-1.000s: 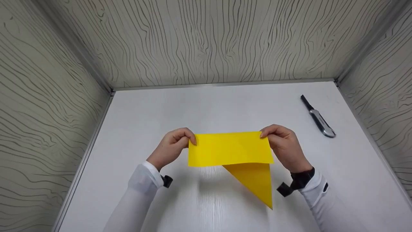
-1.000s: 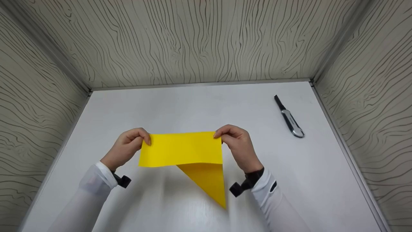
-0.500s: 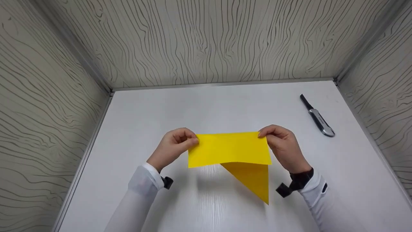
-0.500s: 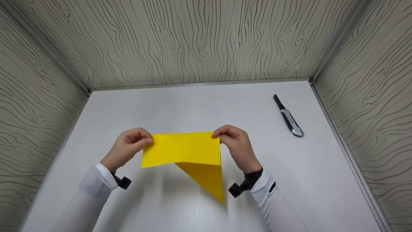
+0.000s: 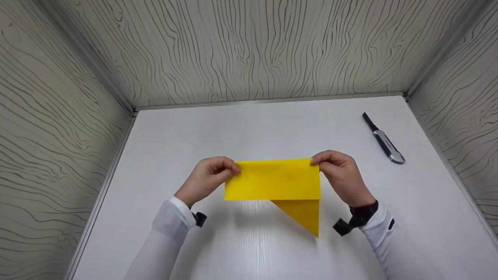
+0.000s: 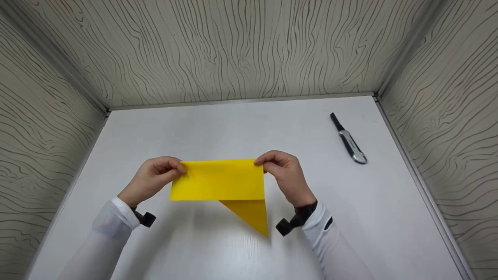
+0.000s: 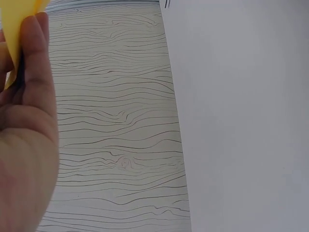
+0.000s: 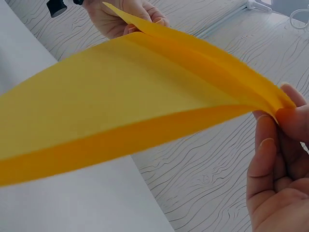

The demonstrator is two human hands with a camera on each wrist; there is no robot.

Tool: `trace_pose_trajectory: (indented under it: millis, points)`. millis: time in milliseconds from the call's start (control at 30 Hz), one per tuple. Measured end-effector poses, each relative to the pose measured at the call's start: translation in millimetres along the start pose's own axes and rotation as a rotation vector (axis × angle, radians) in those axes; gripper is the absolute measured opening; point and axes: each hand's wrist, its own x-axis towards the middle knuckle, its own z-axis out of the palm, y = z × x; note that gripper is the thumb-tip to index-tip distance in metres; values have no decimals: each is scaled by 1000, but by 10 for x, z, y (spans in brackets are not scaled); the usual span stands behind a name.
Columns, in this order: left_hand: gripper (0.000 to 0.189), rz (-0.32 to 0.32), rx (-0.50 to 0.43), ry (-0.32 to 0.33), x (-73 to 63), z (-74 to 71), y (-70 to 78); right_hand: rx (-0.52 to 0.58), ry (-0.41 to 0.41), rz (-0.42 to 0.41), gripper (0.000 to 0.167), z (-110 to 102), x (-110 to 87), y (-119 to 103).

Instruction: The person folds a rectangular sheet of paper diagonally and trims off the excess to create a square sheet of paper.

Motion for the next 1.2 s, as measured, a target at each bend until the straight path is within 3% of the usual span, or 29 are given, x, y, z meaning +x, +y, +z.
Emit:
trace_pose_trajectory:
  millis: [400, 667, 833, 1000, 1200]
  points:
    - [19, 27, 63, 40, 16, 89, 63, -69, 14, 29, 29, -3, 1, -33]
    - [16, 2, 54, 71, 7, 105, 53, -243, 67, 65, 31, 80, 7, -34]
    - [16, -24, 26, 89, -5, 130, 68, -234, 89, 3, 36, 89, 17, 13]
    - [34, -64, 21, 130, -11, 157, 94, -230, 127, -57, 38, 128, 28, 21]
    - [35, -164, 59, 143, 30, 125, 139, -293, 156, -175, 35, 207, 29, 6]
